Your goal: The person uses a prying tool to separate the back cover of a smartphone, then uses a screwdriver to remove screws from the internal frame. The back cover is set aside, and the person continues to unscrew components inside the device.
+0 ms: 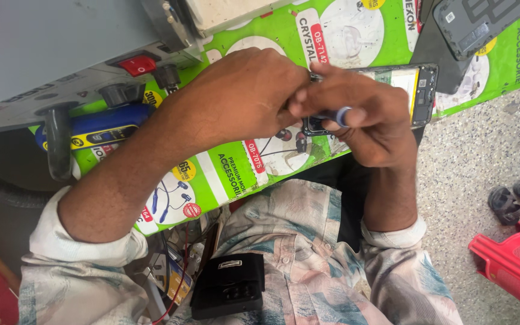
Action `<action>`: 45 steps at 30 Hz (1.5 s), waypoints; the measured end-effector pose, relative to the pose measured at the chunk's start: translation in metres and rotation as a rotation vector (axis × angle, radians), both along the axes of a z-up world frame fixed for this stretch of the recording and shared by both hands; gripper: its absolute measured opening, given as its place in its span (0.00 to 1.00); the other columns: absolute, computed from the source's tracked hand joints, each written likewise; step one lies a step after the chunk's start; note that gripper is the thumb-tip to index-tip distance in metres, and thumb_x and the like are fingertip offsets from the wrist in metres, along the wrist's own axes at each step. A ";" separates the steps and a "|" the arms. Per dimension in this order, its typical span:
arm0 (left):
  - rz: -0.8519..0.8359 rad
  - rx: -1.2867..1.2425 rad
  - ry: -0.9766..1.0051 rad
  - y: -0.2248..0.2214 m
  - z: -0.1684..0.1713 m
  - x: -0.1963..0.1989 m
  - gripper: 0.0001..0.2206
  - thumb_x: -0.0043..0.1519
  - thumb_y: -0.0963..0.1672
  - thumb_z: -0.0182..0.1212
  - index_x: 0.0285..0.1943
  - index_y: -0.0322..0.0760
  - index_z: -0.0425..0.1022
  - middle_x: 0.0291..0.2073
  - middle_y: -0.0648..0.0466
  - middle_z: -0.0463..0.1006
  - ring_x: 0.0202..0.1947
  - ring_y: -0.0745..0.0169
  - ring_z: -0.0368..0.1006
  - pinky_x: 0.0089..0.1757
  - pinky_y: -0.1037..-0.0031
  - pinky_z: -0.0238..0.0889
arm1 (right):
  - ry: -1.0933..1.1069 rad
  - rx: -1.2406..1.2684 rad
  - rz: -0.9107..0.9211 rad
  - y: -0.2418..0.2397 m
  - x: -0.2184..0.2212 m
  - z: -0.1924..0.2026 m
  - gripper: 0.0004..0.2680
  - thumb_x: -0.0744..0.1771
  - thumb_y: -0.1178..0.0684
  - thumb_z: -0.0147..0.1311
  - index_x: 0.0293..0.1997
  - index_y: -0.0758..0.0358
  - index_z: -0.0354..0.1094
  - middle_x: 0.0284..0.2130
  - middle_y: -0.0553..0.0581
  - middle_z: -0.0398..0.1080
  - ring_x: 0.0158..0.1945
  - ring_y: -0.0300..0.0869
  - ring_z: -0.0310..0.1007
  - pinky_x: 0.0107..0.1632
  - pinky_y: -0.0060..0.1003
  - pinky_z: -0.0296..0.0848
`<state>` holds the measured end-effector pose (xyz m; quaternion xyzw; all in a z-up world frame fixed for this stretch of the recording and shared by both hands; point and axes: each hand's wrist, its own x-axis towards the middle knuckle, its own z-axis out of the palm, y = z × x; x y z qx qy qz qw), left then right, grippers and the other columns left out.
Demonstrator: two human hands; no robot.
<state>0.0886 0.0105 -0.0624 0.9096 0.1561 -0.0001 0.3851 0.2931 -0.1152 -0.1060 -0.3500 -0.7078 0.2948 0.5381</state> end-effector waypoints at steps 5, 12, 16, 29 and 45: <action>0.019 -0.014 -0.016 0.000 -0.003 0.000 0.08 0.53 0.44 0.71 0.33 0.35 0.79 0.26 0.45 0.80 0.32 0.43 0.79 0.35 0.54 0.69 | -0.060 0.040 -0.091 0.000 -0.007 0.003 0.17 0.64 0.60 0.67 0.41 0.55 0.52 0.34 0.70 0.73 0.40 0.58 0.78 0.48 0.48 0.78; 0.033 -0.018 -0.167 0.001 -0.004 0.000 0.12 0.48 0.43 0.75 0.35 0.32 0.78 0.32 0.45 0.80 0.36 0.42 0.78 0.36 0.54 0.67 | 0.231 -0.090 0.047 -0.014 -0.009 -0.001 0.15 0.72 0.63 0.54 0.55 0.54 0.46 0.38 0.70 0.74 0.43 0.57 0.82 0.52 0.51 0.85; -0.031 0.011 -0.214 0.003 -0.006 0.000 0.11 0.48 0.43 0.75 0.36 0.33 0.79 0.33 0.47 0.80 0.37 0.44 0.78 0.38 0.55 0.67 | 0.277 -0.140 -0.150 -0.024 -0.004 -0.008 0.22 0.69 0.64 0.55 0.63 0.49 0.41 0.30 0.69 0.72 0.33 0.56 0.81 0.48 0.54 0.86; -0.209 0.322 -0.233 -0.003 0.000 0.002 0.04 0.52 0.41 0.67 0.32 0.35 0.82 0.27 0.51 0.79 0.27 0.50 0.78 0.32 0.59 0.70 | 0.393 -0.249 -0.373 -0.015 0.004 -0.007 0.28 0.70 0.63 0.59 0.69 0.50 0.34 0.35 0.69 0.75 0.33 0.53 0.82 0.44 0.46 0.87; -0.190 0.601 -0.193 -0.016 -0.001 0.010 0.05 0.53 0.39 0.64 0.33 0.29 0.75 0.27 0.48 0.76 0.26 0.54 0.79 0.29 0.65 0.72 | 0.584 -0.401 -0.452 -0.011 0.000 0.000 0.33 0.67 0.62 0.56 0.71 0.58 0.23 0.36 0.69 0.74 0.33 0.50 0.80 0.43 0.44 0.85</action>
